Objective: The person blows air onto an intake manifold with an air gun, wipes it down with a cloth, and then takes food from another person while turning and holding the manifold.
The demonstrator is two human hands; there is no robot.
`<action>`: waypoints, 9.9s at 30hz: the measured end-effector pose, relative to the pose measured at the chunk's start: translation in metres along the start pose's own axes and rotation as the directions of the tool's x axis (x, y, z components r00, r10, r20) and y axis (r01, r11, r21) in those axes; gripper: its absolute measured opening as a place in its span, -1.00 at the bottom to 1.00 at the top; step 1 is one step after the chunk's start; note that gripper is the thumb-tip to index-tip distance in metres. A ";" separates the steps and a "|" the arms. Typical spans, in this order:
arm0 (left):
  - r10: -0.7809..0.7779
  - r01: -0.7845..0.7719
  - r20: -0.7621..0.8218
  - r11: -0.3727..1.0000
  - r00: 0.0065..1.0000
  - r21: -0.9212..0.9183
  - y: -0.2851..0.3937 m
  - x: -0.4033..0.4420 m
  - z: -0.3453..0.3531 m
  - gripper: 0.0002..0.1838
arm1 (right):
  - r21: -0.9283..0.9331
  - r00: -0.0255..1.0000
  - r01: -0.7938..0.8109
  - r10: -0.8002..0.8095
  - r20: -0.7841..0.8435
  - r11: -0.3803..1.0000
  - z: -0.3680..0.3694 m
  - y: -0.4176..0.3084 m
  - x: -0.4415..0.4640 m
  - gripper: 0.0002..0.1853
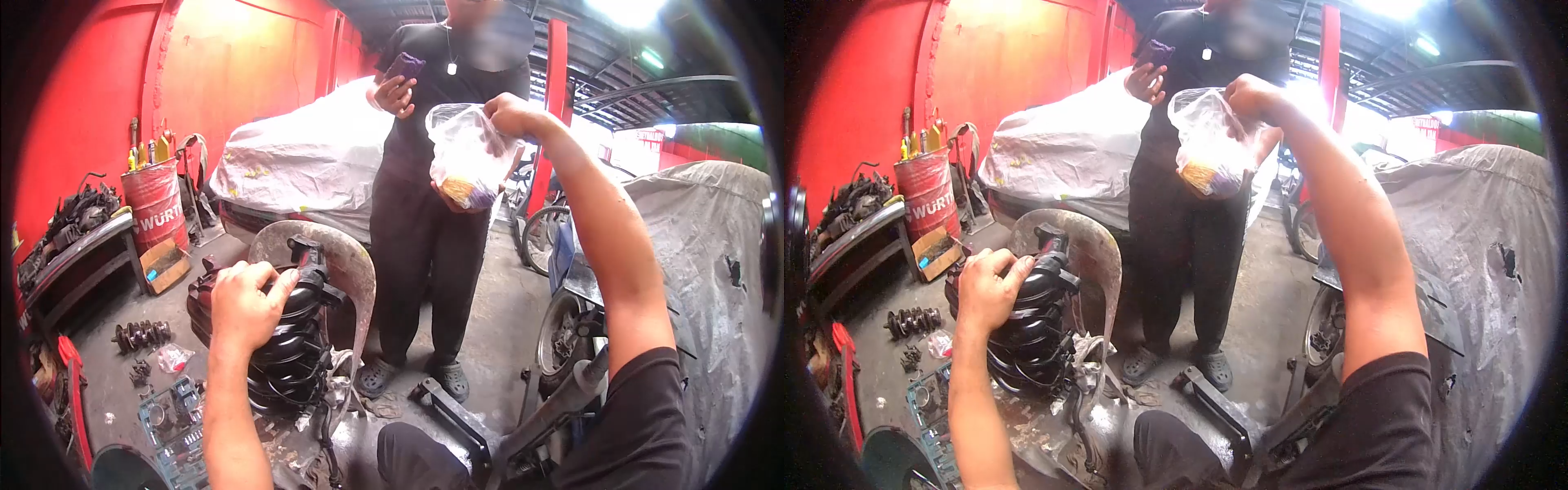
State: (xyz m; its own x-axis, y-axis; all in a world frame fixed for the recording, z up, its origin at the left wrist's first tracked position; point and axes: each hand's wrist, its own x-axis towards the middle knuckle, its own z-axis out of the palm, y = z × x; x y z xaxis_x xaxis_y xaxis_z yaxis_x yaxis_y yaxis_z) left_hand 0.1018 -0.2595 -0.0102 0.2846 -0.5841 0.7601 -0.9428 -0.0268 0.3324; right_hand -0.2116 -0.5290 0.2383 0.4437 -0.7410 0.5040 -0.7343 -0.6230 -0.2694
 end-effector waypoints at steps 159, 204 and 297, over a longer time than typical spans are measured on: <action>0.117 -0.117 -0.003 0.993 0.993 0.010 0.005 -0.002 0.004 -0.63 | 0.959 0.972 -0.036 0.232 -0.032 0.280 0.086 0.039 -0.123 -0.66; -0.085 0.105 0.088 0.962 0.992 -0.251 -0.055 0.025 0.002 -0.62 | 0.081 0.749 -0.629 -0.631 -0.202 -0.773 0.279 -0.116 -0.364 -0.25; -0.063 0.089 -0.226 0.991 0.972 0.103 -0.076 0.039 0.009 -0.53 | -0.261 0.006 -0.947 -0.819 0.574 -0.190 0.489 -0.023 -0.553 -0.45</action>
State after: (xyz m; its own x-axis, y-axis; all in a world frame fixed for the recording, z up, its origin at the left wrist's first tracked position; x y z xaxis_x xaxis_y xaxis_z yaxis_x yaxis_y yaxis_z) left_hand 0.1825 -0.2870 -0.0108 0.3757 -0.3828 0.8440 -0.9267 -0.1621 0.3390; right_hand -0.1891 -0.2278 -0.4353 0.8988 0.3618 -0.2475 -0.4146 0.8850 -0.2120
